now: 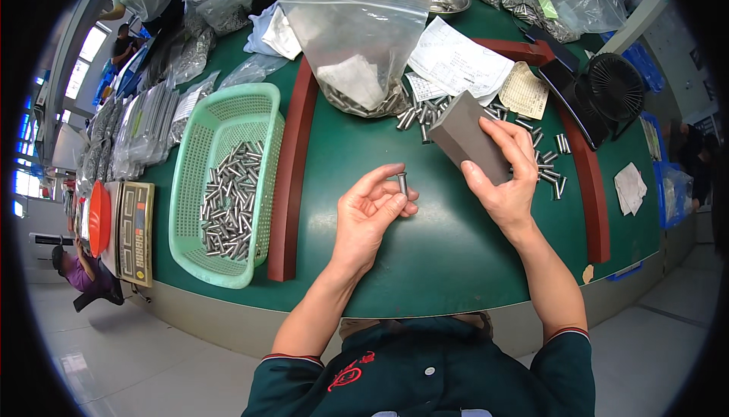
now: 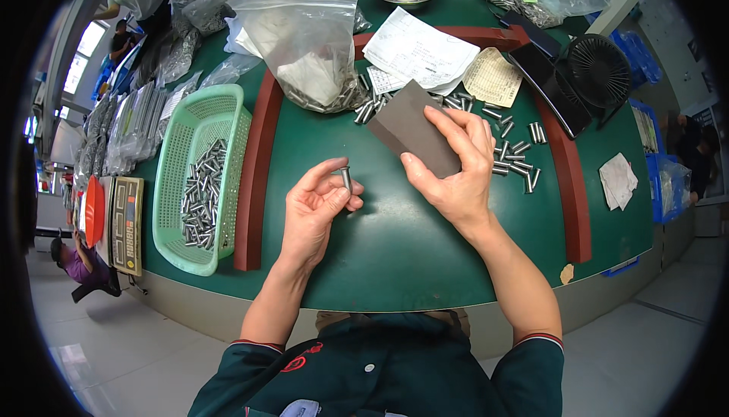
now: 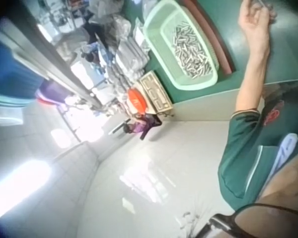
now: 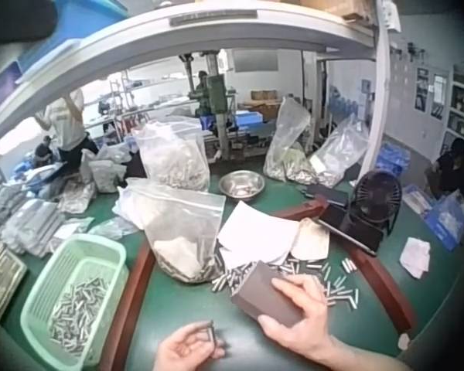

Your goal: Sanding or deburring small cylindrical metal components using a handheld sanding block.

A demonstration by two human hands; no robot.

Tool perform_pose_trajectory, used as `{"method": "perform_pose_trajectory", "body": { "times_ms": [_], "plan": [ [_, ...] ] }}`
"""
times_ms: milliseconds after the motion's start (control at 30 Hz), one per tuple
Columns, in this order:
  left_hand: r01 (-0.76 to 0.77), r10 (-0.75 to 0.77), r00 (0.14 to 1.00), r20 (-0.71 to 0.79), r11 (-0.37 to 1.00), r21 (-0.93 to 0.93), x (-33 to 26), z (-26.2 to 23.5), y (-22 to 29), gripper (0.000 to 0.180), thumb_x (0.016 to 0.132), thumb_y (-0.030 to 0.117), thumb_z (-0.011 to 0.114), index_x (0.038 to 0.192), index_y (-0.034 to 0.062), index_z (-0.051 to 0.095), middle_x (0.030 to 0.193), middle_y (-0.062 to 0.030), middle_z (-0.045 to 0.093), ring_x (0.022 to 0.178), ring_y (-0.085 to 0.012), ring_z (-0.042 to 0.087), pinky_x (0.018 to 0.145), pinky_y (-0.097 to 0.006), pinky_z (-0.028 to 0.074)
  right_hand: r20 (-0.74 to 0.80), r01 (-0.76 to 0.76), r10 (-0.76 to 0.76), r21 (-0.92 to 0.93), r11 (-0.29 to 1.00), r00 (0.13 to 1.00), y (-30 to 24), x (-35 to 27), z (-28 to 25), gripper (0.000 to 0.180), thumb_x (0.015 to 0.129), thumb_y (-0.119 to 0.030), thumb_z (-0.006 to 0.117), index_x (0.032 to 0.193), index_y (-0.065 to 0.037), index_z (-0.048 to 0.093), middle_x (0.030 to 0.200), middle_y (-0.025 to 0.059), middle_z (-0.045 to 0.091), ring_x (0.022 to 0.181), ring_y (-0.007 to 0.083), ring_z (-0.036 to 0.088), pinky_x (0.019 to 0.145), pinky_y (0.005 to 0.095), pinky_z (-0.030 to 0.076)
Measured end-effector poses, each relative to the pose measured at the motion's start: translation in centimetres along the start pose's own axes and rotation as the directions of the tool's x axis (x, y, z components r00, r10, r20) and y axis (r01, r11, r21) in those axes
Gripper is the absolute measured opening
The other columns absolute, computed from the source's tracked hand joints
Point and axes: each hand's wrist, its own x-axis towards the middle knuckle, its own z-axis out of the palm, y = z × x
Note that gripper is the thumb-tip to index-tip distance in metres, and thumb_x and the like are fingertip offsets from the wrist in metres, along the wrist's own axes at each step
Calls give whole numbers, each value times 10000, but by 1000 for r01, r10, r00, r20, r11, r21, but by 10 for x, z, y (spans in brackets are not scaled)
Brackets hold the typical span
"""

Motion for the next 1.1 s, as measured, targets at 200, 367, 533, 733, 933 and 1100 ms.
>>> {"method": "perform_pose_trajectory", "body": {
  "times_ms": [200,367,533,733,933,1100],
  "plan": [
    [-17,17,998,-54,1000,4,-2,0,3,440,858,-42,639,1278,-12,513,983,-138,671,859,-167,666,771,-261,533,74,80,-78,-35,996,994,-10,-7,4,560,582,-203,774,1105,-41,659,1045,122,583,937,268,547,838,373,400],
    [-233,256,958,-130,957,173,0,2,-3,441,842,-102,621,1267,-35,524,999,-130,659,887,-172,664,839,-290,542,184,186,-192,50,981,964,-39,-24,5,595,536,-266,774,1077,-41,669,1027,143,586,878,286,549,797,380,390],
    [-273,298,948,-112,942,194,-3,3,-1,428,800,-157,598,1215,-58,562,1036,-133,665,956,-175,655,862,-286,532,101,82,-77,-48,995,992,-25,-16,9,578,553,-242,776,1085,-47,664,1032,126,590,917,268,545,818,386,394],
    [-335,379,918,-122,900,278,-6,4,-2,364,847,-106,616,1201,-53,553,1012,-164,676,909,-201,676,844,-302,550,125,99,-86,-103,990,988,-21,-13,3,555,574,-219,783,1094,-59,671,1007,119,571,909,272,536,819,380,393],
    [-219,229,966,-123,972,89,0,2,0,393,851,-94,621,1228,-40,525,998,-184,678,900,-213,680,830,-312,556,42,24,-24,2,1000,999,-23,-5,-7,545,575,-173,771,1088,-24,661,1009,116,580,915,246,540,838,352,399],
    [-160,153,979,-135,986,-41,3,0,-1,409,846,-94,617,1238,-22,525,987,-185,676,870,-207,683,817,-298,554,53,9,-10,18,1000,999,-22,-5,-7,543,577,-190,770,1080,-19,662,1013,118,583,910,247,543,839,365,400]
  ]
}}
